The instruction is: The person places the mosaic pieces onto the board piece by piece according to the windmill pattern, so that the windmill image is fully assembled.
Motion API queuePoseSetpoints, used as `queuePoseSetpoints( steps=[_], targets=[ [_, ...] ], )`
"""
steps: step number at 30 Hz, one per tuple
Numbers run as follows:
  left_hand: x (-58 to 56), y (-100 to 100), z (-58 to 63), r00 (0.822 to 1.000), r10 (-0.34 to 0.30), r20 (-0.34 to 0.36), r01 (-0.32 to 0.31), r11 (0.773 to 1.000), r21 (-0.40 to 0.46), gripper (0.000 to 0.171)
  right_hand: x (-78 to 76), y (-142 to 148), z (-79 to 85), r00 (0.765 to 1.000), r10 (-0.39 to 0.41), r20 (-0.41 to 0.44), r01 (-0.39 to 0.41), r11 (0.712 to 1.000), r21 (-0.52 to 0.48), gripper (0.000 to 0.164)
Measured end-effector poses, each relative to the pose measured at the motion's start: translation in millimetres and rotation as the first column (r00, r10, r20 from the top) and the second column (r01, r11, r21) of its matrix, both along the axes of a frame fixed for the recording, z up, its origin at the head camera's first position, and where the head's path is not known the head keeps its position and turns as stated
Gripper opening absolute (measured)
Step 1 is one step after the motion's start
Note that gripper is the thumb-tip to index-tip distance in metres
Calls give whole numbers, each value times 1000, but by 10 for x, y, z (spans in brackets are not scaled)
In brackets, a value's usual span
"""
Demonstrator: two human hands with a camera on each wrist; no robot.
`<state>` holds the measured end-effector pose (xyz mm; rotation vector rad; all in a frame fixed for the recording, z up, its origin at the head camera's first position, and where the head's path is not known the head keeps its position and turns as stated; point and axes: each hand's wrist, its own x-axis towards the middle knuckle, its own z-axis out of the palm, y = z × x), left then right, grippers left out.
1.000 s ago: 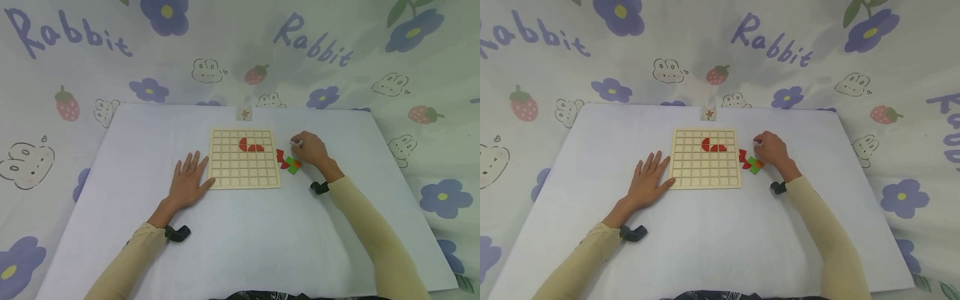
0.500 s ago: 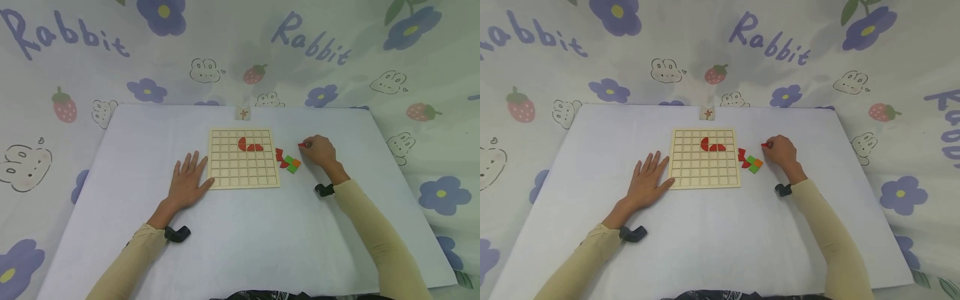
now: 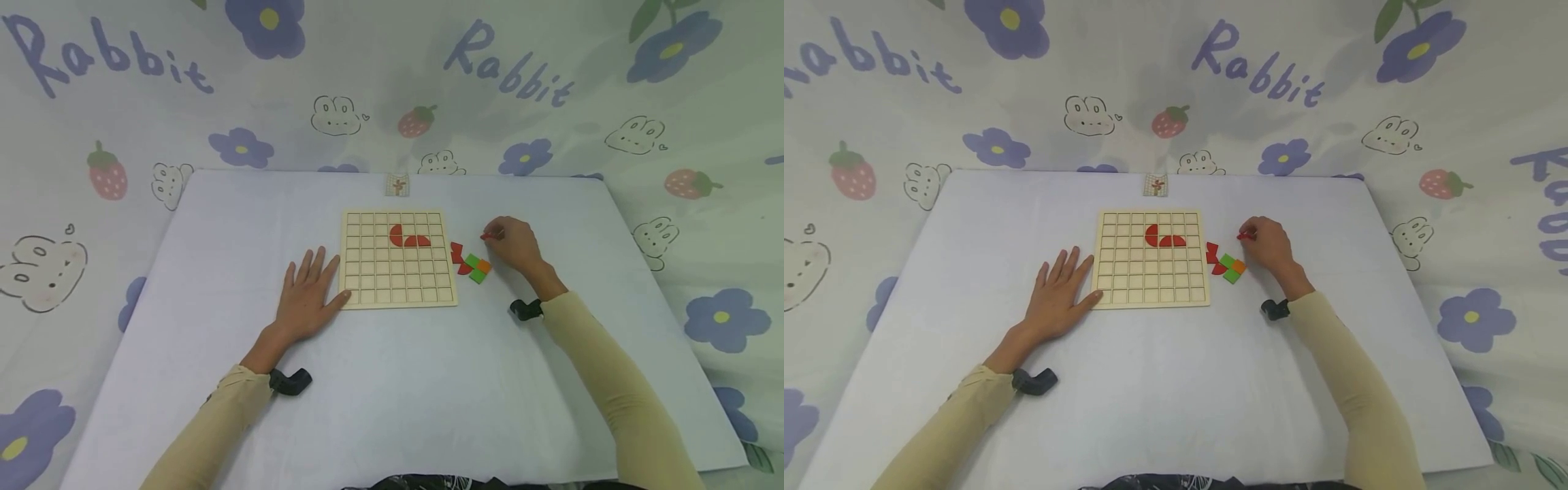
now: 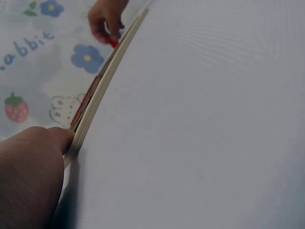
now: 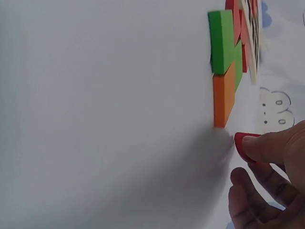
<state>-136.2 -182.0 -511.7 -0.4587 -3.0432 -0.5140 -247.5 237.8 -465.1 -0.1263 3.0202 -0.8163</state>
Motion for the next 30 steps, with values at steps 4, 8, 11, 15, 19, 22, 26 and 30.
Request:
queuePoseSetpoints(
  steps=[4, 8, 11, 15, 19, 22, 26, 30],
  targets=[
    [0, 1, 4, 1000, 3, 4, -3, 1000, -5, 79, -21, -66, 1, 998, 50, -37, -51, 998, -29, 17],
    [-1, 4, 8, 1000, 4, 7, -4, 1000, -3, 79, -47, -137, -2, 991, 106, -87, -111, 993, -47, 19],
    [1, 5, 17, 1000, 2, 13, -2, 1000, 2, 78, -51, -207, 9, 984, 143, -109, -152, 986, -71, 20],
    [11, 4, 30, 1000, 2, 17, -2, 1000, 3, 79, -39, -322, 42, 978, 179, -107, -190, 976, -109, 21],
    [13, 4, 49, 1000, 1, 15, -1, 1000, 4, 79, -26, -447, 85, 977, 199, -81, -210, 965, -159, 27],
    [17, 7, 67, 1000, 1, 13, -1, 1000, 7, 78, -15, -537, 101, 973, 219, -69, -228, 958, -176, 32],
    [15, 10, 67, 1000, 0, 7, 0, 1000, 9, 78, -8, -645, 94, 961, 264, -79, -275, 942, -191, 30],
    [14, 5, 36, 1000, 4, 10, -4, 1000, 7, 78, 0, -750, 86, 952, 299, -58, -304, 923, -235, 22]
  ],
)
